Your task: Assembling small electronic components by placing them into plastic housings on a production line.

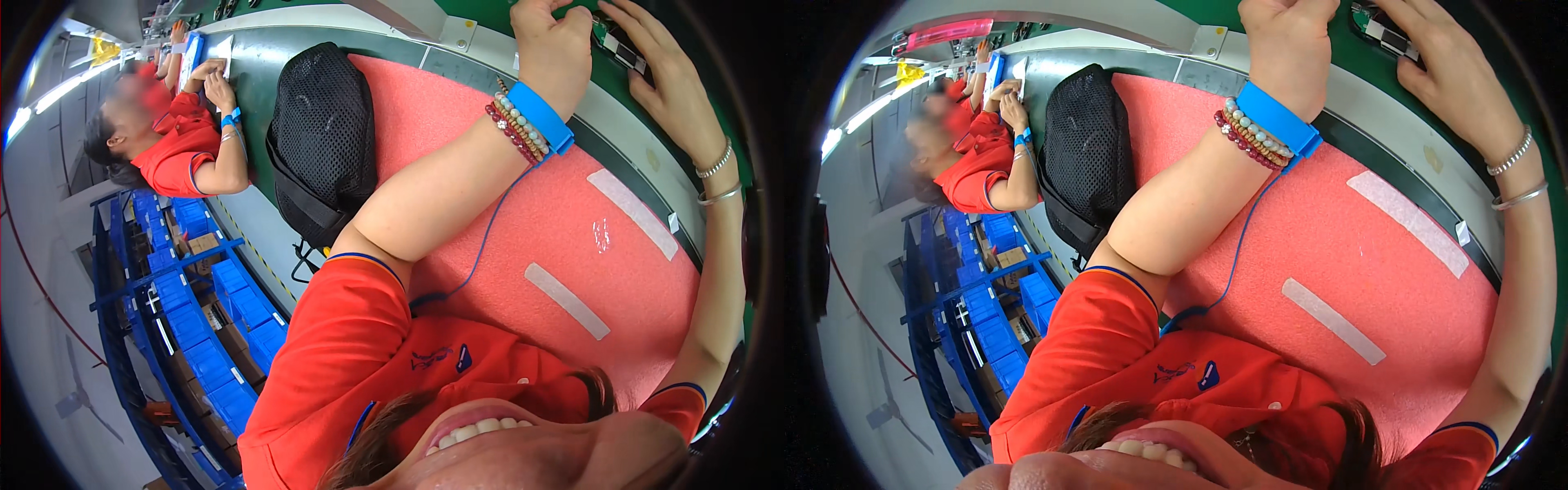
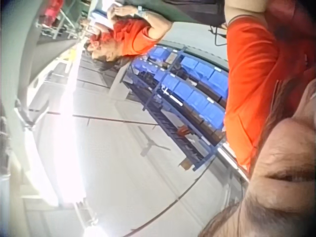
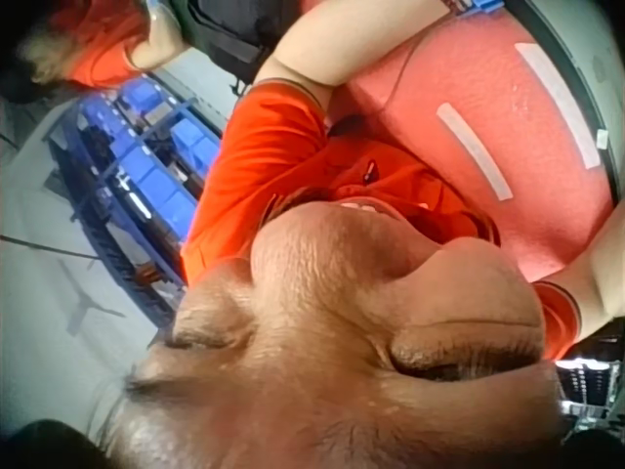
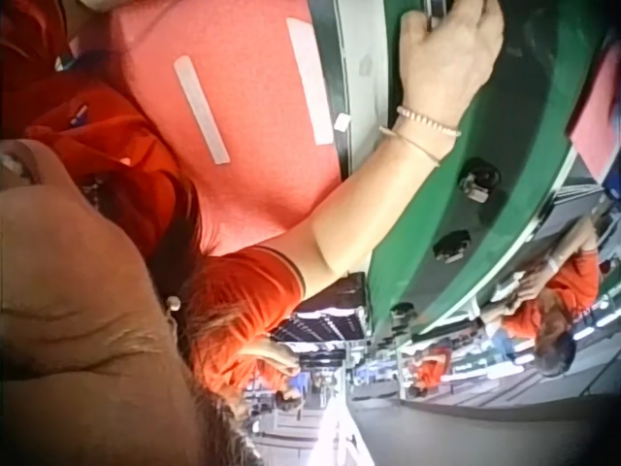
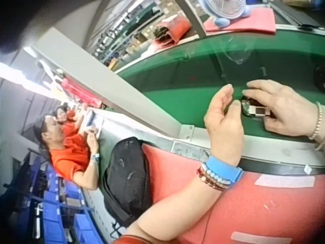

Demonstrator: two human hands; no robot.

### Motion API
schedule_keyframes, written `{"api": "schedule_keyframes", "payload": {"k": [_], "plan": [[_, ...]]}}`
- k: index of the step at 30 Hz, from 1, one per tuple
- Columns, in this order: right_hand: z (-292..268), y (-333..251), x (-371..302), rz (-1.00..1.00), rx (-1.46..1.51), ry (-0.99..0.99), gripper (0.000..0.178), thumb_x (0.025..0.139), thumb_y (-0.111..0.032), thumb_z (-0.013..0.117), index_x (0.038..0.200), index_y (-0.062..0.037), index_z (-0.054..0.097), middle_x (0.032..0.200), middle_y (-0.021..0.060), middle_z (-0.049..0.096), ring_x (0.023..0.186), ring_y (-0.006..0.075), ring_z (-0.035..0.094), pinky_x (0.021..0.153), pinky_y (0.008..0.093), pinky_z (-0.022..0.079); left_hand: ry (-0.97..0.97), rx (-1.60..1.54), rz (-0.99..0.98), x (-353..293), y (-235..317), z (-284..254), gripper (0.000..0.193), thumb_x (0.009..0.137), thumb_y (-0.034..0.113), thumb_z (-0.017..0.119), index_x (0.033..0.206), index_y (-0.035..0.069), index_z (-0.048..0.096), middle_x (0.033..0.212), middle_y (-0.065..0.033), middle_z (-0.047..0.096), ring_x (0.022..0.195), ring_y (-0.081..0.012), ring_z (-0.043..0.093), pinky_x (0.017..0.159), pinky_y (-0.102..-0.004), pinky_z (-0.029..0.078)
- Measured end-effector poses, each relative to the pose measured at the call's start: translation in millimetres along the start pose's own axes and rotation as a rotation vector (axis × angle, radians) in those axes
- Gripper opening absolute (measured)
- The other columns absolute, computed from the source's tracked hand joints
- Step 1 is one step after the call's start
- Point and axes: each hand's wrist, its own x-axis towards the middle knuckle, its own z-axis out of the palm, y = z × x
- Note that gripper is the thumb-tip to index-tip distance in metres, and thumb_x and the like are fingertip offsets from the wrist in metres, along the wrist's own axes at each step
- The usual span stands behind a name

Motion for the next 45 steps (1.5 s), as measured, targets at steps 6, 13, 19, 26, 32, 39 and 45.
{"api": "schedule_keyframes", "payload": {"k": [6,13,19,26,32,39,45], "plan": [[-1.8,-0.2,-3.4,-0.013,-0.011,0.044,0.049,0.075,-0.02,0.064,0.12,-0.006,0.05,0.093,0.0129,0.06,0.082,0.0305,0.059,0.067,0.0353,0.049,-0.035,-0.013,0.028,-0.7,-7.7,-3.6,0.03,0.084,0.0,0.051,0.114,-0.007,0.052,0.112,-0.0163,0.058,0.105,-0.022,0.055,0.093,-0.031,0.041],[-6.2,-6.0,-1.4,-0.039,-0.004,0.091,0.046,0.073,-0.013,0.064,0.116,-0.0041,0.052,0.092,0.0126,0.06,0.081,0.0302,0.059,0.067,0.0347,0.049,-0.095,0.051,0.051,-2.7,-10.8,0.1,0.034,0.086,0.004,0.053,0.118,-0.007,0.048,0.108,-0.0156,0.059,0.101,-0.0226,0.056,0.09,-0.0303,0.043],[-14.8,-16.6,4.8,-0.06,-0.015,0.161,0.043,0.071,-0.007,0.065,0.112,-0.0025,0.054,0.092,0.0124,0.06,0.08,0.0299,0.059,0.067,0.0342,0.049,-0.229,-0.123,-0.247,-1.7,14.8,-0.3,0.031,0.092,0.02,0.052,0.114,-0.002,0.051,0.094,-0.0084,0.06,0.078,-0.0151,0.061,0.064,-0.0224,0.05],[-19.5,-28.4,13.8,-0.062,-0.033,0.305,0.041,0.068,0.0,0.065,0.108,-0.0006,0.055,0.091,0.0122,0.06,0.08,0.0296,0.059,0.067,0.0337,0.049,-0.26,-0.375,-0.365,0.0,5.6,-0.8,0.024,0.093,0.019,0.05,0.11,0.001,0.052,0.091,-0.0055,0.06,0.071,-0.0124,0.062,0.06,-0.0214,0.051],[-31.2,-41.3,15.2,0.012,-0.029,0.35,0.035,0.067,0.001,0.065,0.101,0.0009,0.056,0.079,0.0125,0.057,0.072,0.0292,0.058,0.061,0.0342,0.048,-0.202,-0.277,-0.238,0.4,-4.7,1.6,0.019,0.09,0.007,0.052,0.108,0.001,0.053,0.093,-0.0051,0.061,0.074,-0.011,0.061,0.063,-0.0216,0.051],[-30.0,-40.7,14.0,0.132,-0.08,0.279,0.025,0.065,0.0,0.064,0.088,0.0007,0.054,0.075,0.0112,0.054,0.065,0.0279,0.057,0.058,0.0346,0.046,-0.185,-0.287,-0.22,-0.6,-5.7,3.4,0.018,0.086,-0.001,0.054,0.104,-0.001,0.053,0.091,-0.0049,0.061,0.076,-0.0102,0.06,0.066,-0.0221,0.051],[-17.7,-35.5,13.1,0.103,0.038,0.443,0.024,0.063,0.0,0.063,0.084,-0.0009,0.052,0.073,0.011,0.052,0.064,0.0278,0.056,0.057,0.035,0.045,-0.146,-0.161,-0.219,-4.2,9.5,6.3,0.015,0.085,0.0,0.055,0.099,-0.002,0.053,0.088,-0.0062,0.061,0.074,-0.0114,0.061,0.064,-0.0235,0.052]]}}
